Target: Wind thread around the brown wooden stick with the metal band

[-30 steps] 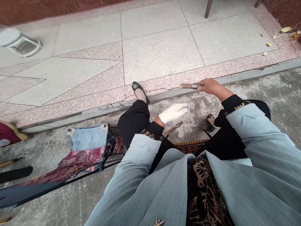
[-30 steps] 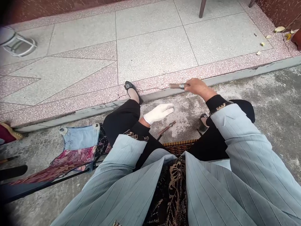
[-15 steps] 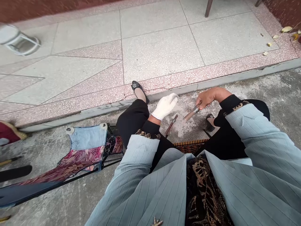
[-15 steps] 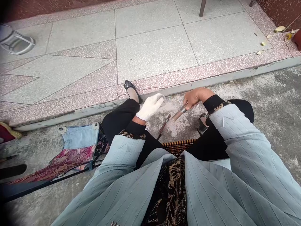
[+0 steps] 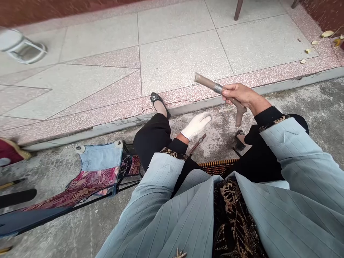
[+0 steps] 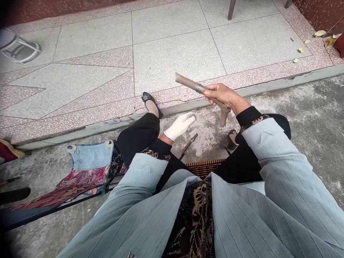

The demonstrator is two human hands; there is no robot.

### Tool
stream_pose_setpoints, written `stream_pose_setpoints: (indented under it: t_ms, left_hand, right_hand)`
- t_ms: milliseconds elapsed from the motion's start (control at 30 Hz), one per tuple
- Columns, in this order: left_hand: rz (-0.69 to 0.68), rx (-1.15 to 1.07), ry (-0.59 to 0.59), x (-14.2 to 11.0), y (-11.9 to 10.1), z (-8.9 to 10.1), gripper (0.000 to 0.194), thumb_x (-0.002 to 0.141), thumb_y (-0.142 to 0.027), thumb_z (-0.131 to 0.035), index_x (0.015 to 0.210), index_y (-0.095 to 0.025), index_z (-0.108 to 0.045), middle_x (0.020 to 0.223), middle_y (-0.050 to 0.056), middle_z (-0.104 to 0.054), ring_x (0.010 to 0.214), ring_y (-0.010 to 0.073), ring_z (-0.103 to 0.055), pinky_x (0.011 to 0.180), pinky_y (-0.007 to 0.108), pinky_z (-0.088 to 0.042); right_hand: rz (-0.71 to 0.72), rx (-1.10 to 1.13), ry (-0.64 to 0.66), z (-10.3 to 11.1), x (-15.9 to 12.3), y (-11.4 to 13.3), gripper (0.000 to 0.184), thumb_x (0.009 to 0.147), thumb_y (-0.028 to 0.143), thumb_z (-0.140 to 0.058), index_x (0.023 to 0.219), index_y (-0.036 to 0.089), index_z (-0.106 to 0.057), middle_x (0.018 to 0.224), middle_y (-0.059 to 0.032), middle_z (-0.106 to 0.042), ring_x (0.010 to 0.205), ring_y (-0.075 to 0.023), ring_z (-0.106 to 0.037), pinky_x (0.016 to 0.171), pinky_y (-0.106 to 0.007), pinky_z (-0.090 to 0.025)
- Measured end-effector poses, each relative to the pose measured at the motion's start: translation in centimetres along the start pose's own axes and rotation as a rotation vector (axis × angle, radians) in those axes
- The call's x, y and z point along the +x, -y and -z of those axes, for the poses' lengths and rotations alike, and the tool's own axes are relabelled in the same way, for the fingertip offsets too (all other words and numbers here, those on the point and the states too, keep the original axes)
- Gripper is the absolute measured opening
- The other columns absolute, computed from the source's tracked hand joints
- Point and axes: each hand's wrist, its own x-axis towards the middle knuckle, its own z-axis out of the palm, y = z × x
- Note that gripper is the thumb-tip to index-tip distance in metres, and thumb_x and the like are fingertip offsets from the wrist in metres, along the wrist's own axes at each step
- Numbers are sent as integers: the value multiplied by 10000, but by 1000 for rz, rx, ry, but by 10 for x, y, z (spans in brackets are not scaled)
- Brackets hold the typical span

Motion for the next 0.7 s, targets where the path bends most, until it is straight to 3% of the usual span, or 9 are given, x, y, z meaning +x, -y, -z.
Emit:
stream_pose_setpoints:
  t_ms: [100, 200, 267, 367, 467, 567, 633, 700]
  left_hand:
    - [6, 19, 75, -1, 0, -5, 335, 968, -379, -359, 963, -146, -600, 687, 4, -559, 596, 112, -486, 594, 219, -385]
    - [-23, 241, 98, -2, -3, -6, 321, 977, -348, -348, 1003, -159, -607, 763, 28, -624, 666, 138, -559, 644, 239, -409]
    - [-43, 465, 90, -4, -6, -4, 335, 981, -342, -341, 1060, -162, -612, 849, 54, -667, 743, 174, -610, 680, 265, -423]
    - [-42, 717, 59, -6, -8, -1, 389, 990, -365, -321, 1179, -167, -598, 970, 84, -692, 844, 216, -650, 736, 296, -443]
    - [-3, 767, 19, -6, -7, 4, 398, 991, -370, -322, 1209, -180, -595, 1023, 85, -695, 898, 217, -658, 781, 296, -453]
    - [57, 675, -58, -4, -2, 7, 369, 983, -345, -336, 1176, -176, -602, 1014, 78, -693, 914, 212, -649, 801, 295, -455]
    - [89, 544, -86, -1, 3, 8, 344, 975, -341, -356, 1140, -172, -606, 996, 68, -687, 887, 200, -638, 788, 288, -457]
    - [119, 409, -116, 1, 7, 8, 327, 971, -346, -365, 1097, -167, -608, 961, 56, -676, 831, 176, -620, 758, 270, -458]
  right_hand:
    - [-79, -214, -214, 0, 10, -8, 340, 848, 408, -660, 1044, 129, -668, 708, -31, -611, 543, -92, -490, 511, -224, -409]
    - [-160, -621, -270, 2, 14, -11, 345, 858, 364, -642, 1127, 151, -682, 850, -76, -664, 681, -153, -581, 618, -276, -447]
    - [-216, -933, -181, 1, 14, -13, 328, 848, 336, -644, 1129, 177, -701, 939, -95, -682, 814, -217, -617, 693, -316, -450]
    - [-346, -1217, 106, -3, 13, -18, 283, 831, 310, -656, 1075, 192, -735, 977, -113, -692, 884, -267, -624, 721, -345, -440]
    - [-463, -1151, 512, -7, 11, -25, 293, 804, 305, -691, 1071, 197, -746, 890, -88, -702, 781, -224, -621, 678, -323, -433]
    - [-423, -829, 867, -5, 6, -20, 453, 770, 394, -728, 1163, 170, -710, 762, -37, -678, 646, -140, -563, 628, -271, -422]
    - [-291, -576, 892, -1, -1, -9, 549, 750, 458, -734, 1213, 168, -677, 761, -12, -665, 615, -102, -526, 616, -242, -417]
    - [-136, -350, 716, 4, -7, 3, 559, 751, 473, -731, 1220, 179, -657, 776, 2, -655, 608, -83, -503, 610, -226, -417]
